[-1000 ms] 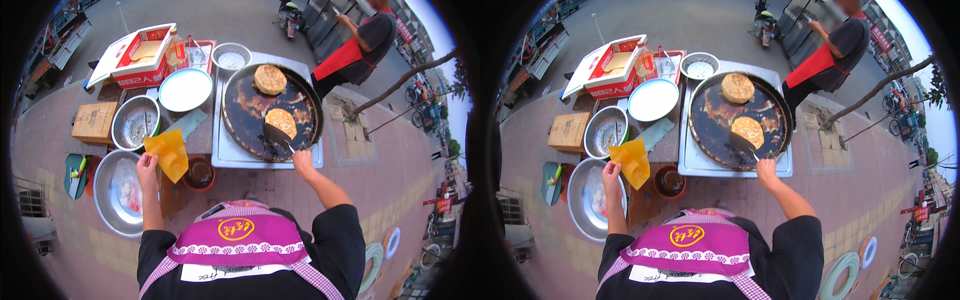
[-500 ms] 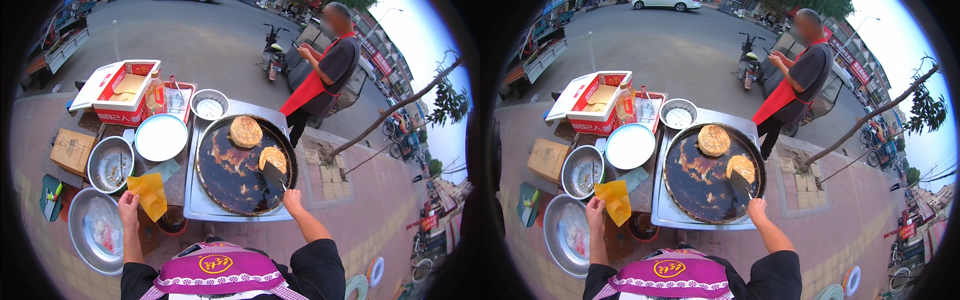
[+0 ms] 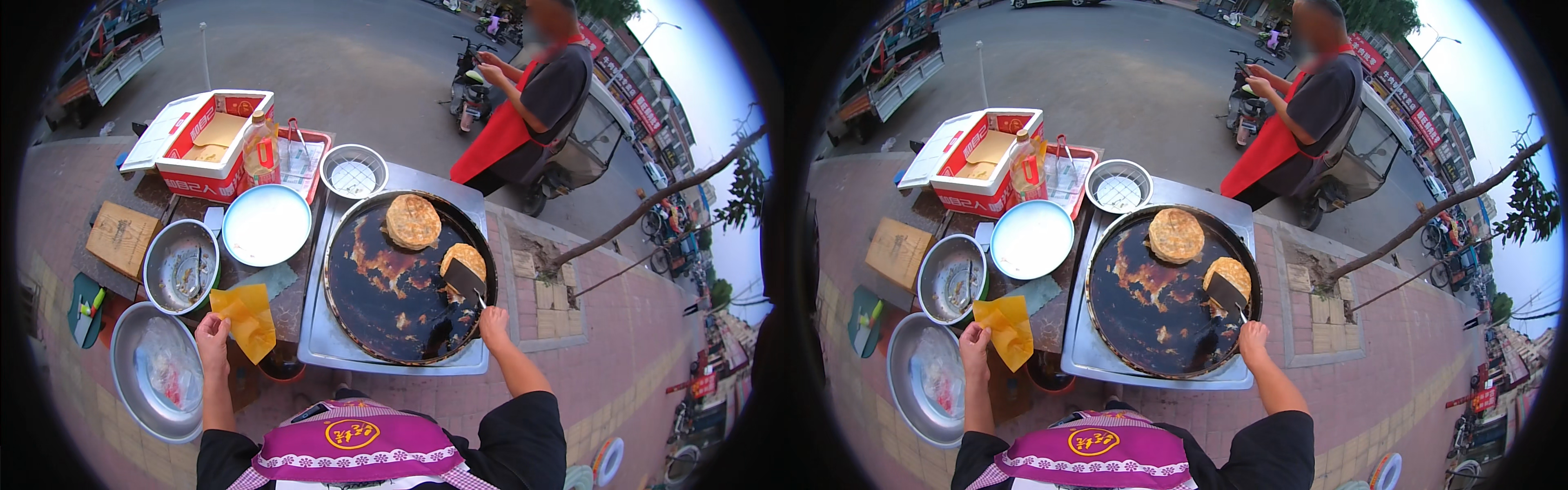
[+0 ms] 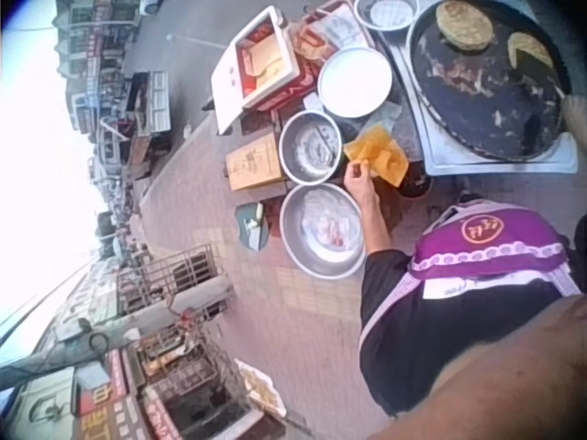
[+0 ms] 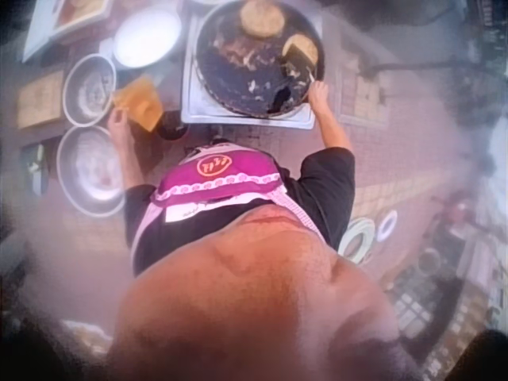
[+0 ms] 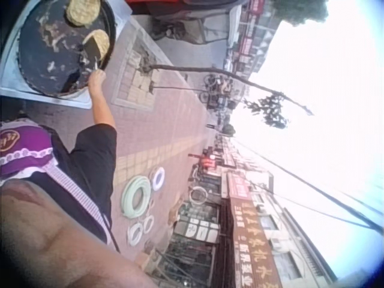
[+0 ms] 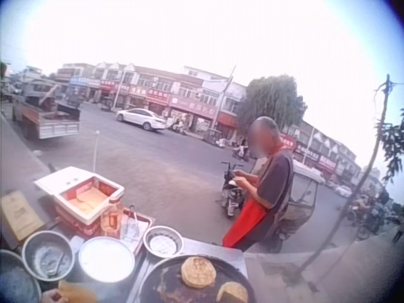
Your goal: The person shapes dough into round patties, places them on a hot griddle, and flips them as they cook. They then place a cooked patty into a paper bag.
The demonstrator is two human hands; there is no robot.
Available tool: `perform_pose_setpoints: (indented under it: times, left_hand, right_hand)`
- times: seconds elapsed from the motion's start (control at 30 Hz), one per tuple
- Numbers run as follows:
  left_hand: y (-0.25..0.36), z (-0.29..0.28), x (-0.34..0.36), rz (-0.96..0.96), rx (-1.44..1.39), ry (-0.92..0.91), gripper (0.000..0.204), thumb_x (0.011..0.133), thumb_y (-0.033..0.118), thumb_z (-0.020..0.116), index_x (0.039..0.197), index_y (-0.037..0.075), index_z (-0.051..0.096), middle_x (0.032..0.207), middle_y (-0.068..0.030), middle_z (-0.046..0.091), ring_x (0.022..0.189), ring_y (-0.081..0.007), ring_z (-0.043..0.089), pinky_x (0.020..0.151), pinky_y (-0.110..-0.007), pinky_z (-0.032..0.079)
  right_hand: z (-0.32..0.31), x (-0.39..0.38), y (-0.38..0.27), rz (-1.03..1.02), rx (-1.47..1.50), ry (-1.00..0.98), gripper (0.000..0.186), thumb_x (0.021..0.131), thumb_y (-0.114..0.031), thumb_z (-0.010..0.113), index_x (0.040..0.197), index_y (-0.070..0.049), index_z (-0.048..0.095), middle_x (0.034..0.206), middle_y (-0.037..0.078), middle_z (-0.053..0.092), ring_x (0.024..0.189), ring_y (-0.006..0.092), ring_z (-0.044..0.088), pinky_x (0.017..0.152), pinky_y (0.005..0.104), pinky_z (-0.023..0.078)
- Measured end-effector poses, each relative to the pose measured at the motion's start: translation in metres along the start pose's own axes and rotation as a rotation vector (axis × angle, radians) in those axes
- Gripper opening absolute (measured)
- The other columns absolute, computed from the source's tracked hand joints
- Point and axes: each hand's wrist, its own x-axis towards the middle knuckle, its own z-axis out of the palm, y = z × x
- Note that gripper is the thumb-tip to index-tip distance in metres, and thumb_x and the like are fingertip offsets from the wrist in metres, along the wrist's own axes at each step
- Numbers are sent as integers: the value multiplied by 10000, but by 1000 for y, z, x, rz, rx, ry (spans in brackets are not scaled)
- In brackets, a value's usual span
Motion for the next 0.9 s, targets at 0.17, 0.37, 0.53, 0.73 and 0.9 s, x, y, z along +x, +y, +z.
perform_pose_setpoints:
  times: [0.17, 0.37, 0.53, 0.73, 0.9]
  left_hand:
    - [3, 3, -5, 11, -18, 28, 46, 857, 18, 619, 882, 43, 590, 804, 55, 571, 728, -22, 509, 678, -179, 397]
    - [3, 1, -9, -6, 2, 41, 46, 857, 25, 616, 859, 54, 581, 789, 60, 547, 722, -23, 492, 662, -179, 381]
    - [-3, -3, -11, 38, 61, 34, 76, 850, 27, 620, 817, 59, 560, 784, 54, 527, 741, -36, 490, 672, -190, 378]
    - [-2, 1, -17, -41, 53, 107, 64, 858, 22, 614, 834, 56, 564, 807, 53, 528, 773, -44, 501, 722, -195, 395]
    - [2, 12, -19, -85, 149, 186, 70, 856, 15, 611, 831, 58, 561, 816, 49, 528, 781, -46, 504, 733, -202, 399]
  right_hand:
    - [-13, 9, 2, -35, 72, -57, 218, 883, -243, 547, 840, -131, 730, 822, 54, 694, 831, 238, 673, 694, 372, 472]
    - [-35, 7, 18, -122, 342, -134, 435, 877, -487, 573, 810, -88, 732, 779, 99, 700, 771, 277, 682, 710, 422, 501]
    - [-50, 41, 25, -293, 1051, -466, 462, 886, -501, 571, 825, -67, 717, 770, 173, 678, 704, 345, 652, 659, 408, 506]
    - [-130, 171, -6, -483, 608, -52, 381, 888, -457, 562, 862, -99, 690, 774, 179, 654, 753, 364, 638, 686, 455, 501]
    - [-188, 300, -70, -506, 407, 37, 360, 867, -423, 606, 900, -80, 711, 906, 142, 691, 860, 334, 658, 738, 447, 518]
